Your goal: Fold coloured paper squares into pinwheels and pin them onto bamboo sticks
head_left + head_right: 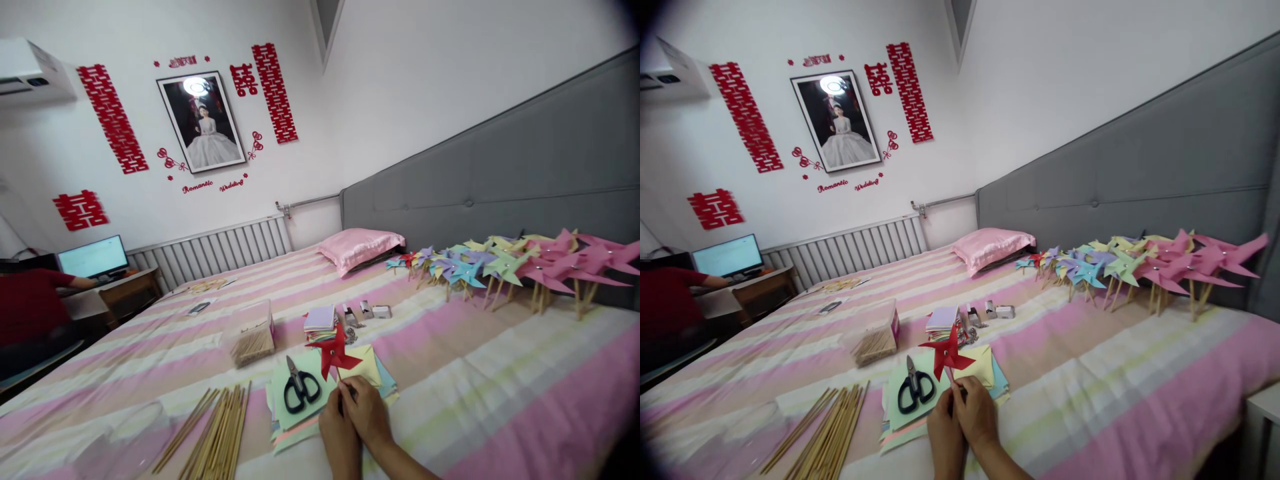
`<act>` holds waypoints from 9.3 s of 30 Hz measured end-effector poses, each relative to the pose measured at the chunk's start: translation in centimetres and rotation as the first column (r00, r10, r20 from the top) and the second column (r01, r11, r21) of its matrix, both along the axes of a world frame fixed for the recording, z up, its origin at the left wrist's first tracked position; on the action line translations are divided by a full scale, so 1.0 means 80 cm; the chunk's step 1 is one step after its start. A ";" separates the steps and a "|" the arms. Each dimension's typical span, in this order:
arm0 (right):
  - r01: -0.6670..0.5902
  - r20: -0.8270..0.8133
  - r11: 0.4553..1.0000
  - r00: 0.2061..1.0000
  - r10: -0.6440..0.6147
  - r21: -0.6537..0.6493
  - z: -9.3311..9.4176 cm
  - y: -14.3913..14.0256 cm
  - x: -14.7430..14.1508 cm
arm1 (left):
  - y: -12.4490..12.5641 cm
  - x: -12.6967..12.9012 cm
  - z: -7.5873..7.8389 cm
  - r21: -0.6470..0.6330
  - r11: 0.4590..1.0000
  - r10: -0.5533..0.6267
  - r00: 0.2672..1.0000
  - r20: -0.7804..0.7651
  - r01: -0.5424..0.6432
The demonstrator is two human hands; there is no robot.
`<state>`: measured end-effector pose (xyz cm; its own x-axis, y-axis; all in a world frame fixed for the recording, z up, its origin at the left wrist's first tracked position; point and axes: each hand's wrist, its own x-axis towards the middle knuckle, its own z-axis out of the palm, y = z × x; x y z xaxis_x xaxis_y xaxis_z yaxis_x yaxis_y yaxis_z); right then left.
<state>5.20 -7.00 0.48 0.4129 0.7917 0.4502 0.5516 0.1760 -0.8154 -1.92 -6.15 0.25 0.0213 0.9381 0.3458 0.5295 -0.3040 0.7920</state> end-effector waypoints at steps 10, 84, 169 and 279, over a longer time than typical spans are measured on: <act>0.005 -0.062 1.000 0.998 -0.006 -0.005 -0.003 0.003 0.002 | 0.001 0.002 -0.003 -0.026 1.000 0.004 1.000 -0.018 -0.005; -0.032 -0.149 0.999 0.988 0.033 0.009 0.004 -0.003 0.003 | -0.006 -0.002 0.004 0.022 1.000 0.013 0.997 -0.074 -0.011; 0.015 -0.174 1.000 0.985 -0.019 -0.023 0.006 -0.003 0.001 | -0.009 -0.004 0.007 0.026 1.000 -0.003 0.995 -0.102 0.005; 0.012 -0.122 1.000 0.992 -0.014 -0.022 0.000 0.000 0.001 | -0.006 -0.004 0.001 0.000 1.000 0.004 0.992 -0.124 -0.004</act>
